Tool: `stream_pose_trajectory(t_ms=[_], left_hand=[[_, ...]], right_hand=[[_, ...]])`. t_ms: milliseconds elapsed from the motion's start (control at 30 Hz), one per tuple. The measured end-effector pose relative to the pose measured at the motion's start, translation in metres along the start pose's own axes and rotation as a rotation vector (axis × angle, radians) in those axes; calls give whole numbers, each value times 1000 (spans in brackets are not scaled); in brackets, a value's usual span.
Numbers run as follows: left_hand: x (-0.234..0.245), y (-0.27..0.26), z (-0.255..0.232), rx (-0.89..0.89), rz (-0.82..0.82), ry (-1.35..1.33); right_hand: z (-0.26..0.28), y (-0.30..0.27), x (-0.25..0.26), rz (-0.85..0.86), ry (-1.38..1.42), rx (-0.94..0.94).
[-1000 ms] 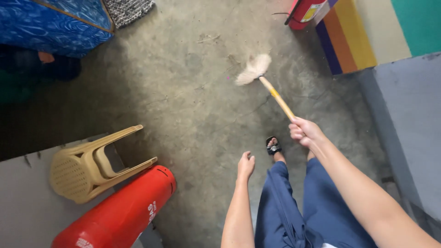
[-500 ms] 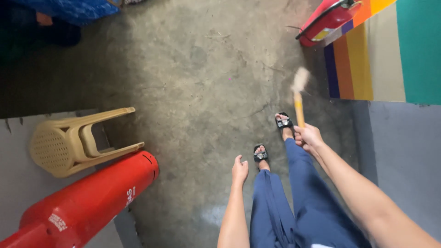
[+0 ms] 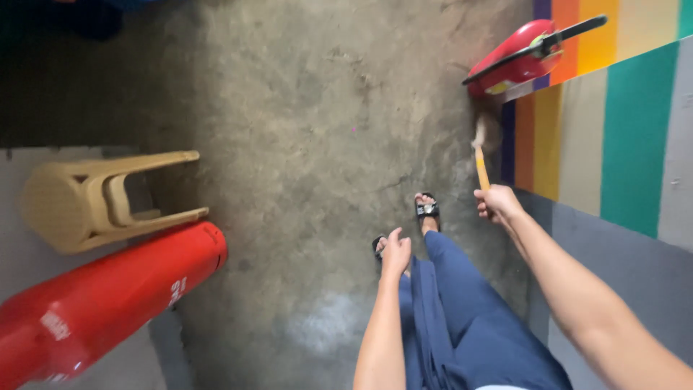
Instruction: The person sweeps a concrete floor with a broom, moving debris toward a doorway. They briefly reposition a red gas cylinder and a plastic stool to access the area underneath, then continue sweeping around a mat and along the wall.
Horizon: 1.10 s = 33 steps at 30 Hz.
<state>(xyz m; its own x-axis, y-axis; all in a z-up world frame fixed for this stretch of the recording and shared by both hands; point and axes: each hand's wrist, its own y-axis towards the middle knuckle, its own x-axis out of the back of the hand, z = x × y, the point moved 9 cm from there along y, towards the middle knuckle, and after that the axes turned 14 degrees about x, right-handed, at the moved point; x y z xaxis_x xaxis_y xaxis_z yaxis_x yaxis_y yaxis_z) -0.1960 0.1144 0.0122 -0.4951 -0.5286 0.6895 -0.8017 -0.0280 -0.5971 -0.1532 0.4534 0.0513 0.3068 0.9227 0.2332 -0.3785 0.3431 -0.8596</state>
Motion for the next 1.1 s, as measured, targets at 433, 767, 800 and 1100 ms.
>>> stream_pose_trajectory(t_ms=[433,767,800,1100], left_hand=[[9,-5,46,366,113,-242],[43,-18,37,477,111,-421],[43,-19,36,485,104,-432],[40,-6,83,392,-248,-371]], right_hand=[[8,66,-1,-13,672,63],[105,-22,-111,230,695,52],[116,-68,-125,238,683,52],[-69,-100,-222,647,419,-541]])
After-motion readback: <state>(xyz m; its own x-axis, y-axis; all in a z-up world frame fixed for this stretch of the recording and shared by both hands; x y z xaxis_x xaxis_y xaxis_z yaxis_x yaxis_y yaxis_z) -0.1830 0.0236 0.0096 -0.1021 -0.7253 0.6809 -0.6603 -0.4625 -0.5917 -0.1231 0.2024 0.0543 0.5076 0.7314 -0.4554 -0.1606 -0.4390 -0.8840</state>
